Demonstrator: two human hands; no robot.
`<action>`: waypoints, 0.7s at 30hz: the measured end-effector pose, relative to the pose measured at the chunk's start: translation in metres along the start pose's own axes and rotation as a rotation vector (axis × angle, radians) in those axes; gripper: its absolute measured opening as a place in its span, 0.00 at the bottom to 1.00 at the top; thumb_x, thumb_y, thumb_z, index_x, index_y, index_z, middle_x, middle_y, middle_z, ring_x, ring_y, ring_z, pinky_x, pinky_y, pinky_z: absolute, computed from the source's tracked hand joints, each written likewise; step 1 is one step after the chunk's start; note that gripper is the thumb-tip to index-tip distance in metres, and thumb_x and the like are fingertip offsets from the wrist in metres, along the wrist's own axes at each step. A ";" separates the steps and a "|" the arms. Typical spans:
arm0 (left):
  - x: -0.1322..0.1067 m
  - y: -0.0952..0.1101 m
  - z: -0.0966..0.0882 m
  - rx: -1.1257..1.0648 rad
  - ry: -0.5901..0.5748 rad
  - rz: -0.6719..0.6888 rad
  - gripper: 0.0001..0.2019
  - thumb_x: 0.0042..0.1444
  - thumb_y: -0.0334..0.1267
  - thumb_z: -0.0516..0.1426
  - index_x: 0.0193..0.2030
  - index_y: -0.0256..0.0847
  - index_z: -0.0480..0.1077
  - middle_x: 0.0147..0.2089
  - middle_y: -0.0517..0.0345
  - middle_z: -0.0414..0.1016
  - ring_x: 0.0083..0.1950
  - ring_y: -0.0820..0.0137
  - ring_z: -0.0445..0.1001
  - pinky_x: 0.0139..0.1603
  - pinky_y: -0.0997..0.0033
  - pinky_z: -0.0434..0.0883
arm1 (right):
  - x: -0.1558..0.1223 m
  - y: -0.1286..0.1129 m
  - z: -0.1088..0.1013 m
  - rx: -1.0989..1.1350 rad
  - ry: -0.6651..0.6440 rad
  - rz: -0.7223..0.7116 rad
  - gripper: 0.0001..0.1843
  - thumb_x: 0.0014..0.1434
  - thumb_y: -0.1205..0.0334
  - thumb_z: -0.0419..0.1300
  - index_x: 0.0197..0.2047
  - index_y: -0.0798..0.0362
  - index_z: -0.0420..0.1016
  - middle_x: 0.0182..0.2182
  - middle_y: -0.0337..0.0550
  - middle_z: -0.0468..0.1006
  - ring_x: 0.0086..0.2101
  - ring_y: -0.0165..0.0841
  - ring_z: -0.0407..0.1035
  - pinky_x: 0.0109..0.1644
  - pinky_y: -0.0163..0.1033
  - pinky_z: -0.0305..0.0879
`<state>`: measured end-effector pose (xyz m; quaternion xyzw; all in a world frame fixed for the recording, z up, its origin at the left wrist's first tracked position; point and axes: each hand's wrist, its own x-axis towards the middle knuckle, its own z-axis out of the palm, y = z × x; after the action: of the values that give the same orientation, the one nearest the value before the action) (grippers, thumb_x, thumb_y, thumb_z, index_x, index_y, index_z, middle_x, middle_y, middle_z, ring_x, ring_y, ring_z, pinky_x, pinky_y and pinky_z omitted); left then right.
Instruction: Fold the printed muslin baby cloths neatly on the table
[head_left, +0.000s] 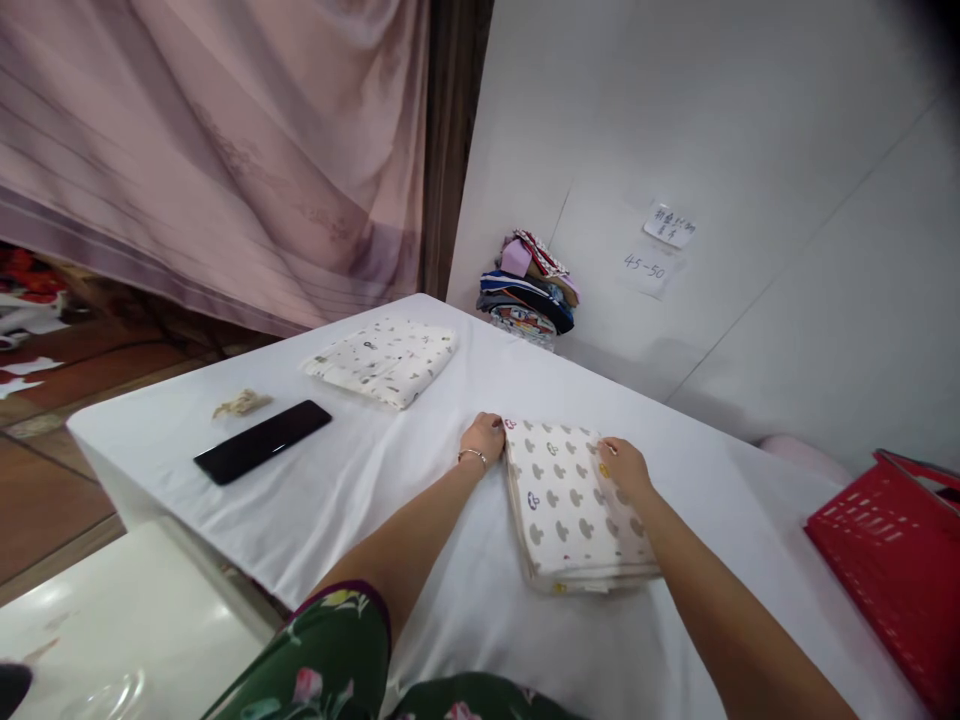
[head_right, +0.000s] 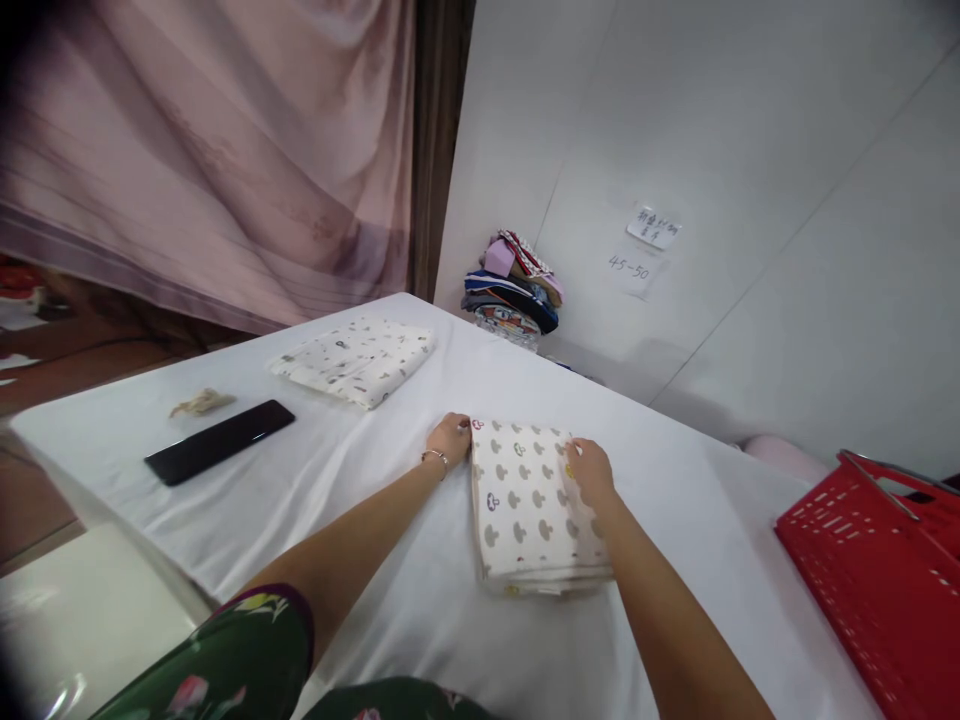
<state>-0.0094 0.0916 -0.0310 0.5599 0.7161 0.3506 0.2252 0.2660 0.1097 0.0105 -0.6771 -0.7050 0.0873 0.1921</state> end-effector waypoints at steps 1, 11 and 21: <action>0.000 0.000 0.000 -0.002 0.003 0.006 0.08 0.55 0.40 0.52 0.39 0.45 0.70 0.47 0.59 0.70 0.41 0.70 0.71 0.41 0.73 0.66 | 0.009 0.001 0.002 -0.009 -0.022 0.027 0.18 0.57 0.55 0.49 0.36 0.55 0.76 0.37 0.47 0.77 0.40 0.39 0.70 0.44 0.39 0.62; -0.001 -0.001 0.003 0.012 -0.037 0.047 0.09 0.57 0.40 0.51 0.43 0.47 0.69 0.47 0.60 0.68 0.41 0.73 0.71 0.40 0.75 0.65 | 0.055 0.007 0.017 -0.059 -0.130 0.262 0.19 0.52 0.48 0.54 0.29 0.56 0.75 0.32 0.50 0.78 0.33 0.38 0.71 0.30 0.35 0.60; 0.000 0.000 0.004 0.076 -0.078 0.034 0.09 0.58 0.39 0.50 0.39 0.43 0.70 0.46 0.55 0.67 0.42 0.71 0.70 0.41 0.73 0.65 | 0.063 0.008 0.025 -0.073 -0.071 0.236 0.18 0.53 0.49 0.54 0.31 0.55 0.73 0.32 0.50 0.77 0.34 0.38 0.71 0.31 0.36 0.59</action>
<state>-0.0064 0.0924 -0.0338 0.5933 0.7102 0.3048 0.2253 0.2631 0.1760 -0.0055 -0.7583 -0.6296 0.1076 0.1308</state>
